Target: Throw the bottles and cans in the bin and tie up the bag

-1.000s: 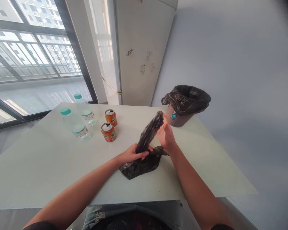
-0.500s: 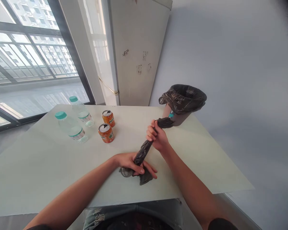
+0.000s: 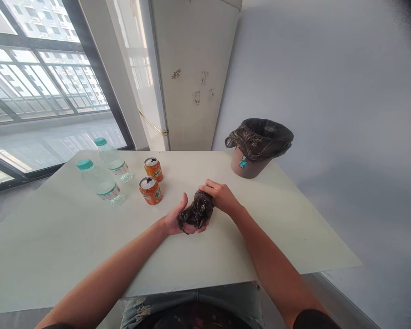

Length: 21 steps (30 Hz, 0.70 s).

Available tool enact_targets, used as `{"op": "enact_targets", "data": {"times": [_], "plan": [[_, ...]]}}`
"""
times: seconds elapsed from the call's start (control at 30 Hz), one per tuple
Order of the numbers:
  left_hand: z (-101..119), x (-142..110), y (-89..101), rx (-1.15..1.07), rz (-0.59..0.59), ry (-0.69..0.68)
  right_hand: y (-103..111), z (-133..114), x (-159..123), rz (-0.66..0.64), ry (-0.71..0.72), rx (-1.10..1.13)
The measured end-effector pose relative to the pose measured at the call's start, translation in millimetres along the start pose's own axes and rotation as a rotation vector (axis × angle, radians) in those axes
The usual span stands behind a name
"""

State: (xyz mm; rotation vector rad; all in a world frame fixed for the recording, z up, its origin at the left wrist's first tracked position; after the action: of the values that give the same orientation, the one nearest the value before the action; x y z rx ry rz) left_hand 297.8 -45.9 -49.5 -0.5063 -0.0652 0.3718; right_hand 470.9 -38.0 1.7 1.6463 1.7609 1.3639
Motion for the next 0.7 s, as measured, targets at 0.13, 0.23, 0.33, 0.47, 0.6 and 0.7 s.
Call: {"op": "enact_targets", "data": {"times": [0.13,0.23,0.33,0.47,0.6,0.7], "plan": [[-2,0,-4.7,-0.003,-0.044,-0.028,-7,-1,-1,-0.005,0.051,-0.118],[-1,0,-4.3,0.074,0.042,-0.061,-6,-4,0,0.082,0.061,0.105],[0,0,-5.0,0.051,0.073,-0.070,3,0,2,0.326,-0.038,0.302],[0,1,-6.6,0.038,0.004,-0.075,3,25,7,0.457,-0.347,0.616],[0,3,3.5,-0.086,0.121,-0.070,-8,50,9,0.378,-0.569,0.924],[2,3,12.5,-0.145,0.199,-0.090,-10,55,9,0.266,-0.629,1.054]]}}
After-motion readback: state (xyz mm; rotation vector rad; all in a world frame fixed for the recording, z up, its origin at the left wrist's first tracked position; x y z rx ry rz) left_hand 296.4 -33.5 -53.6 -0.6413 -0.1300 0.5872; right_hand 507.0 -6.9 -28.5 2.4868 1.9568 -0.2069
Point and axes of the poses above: each hand's wrist, its own x-axis towards the middle knuckle, its own y-axis out of the back of the hand, z = x × y, the point moved 4 cm from there along x, towards the middle knuckle, and after that the axes turned 10 degrees about -y, right-handed, at the moved point
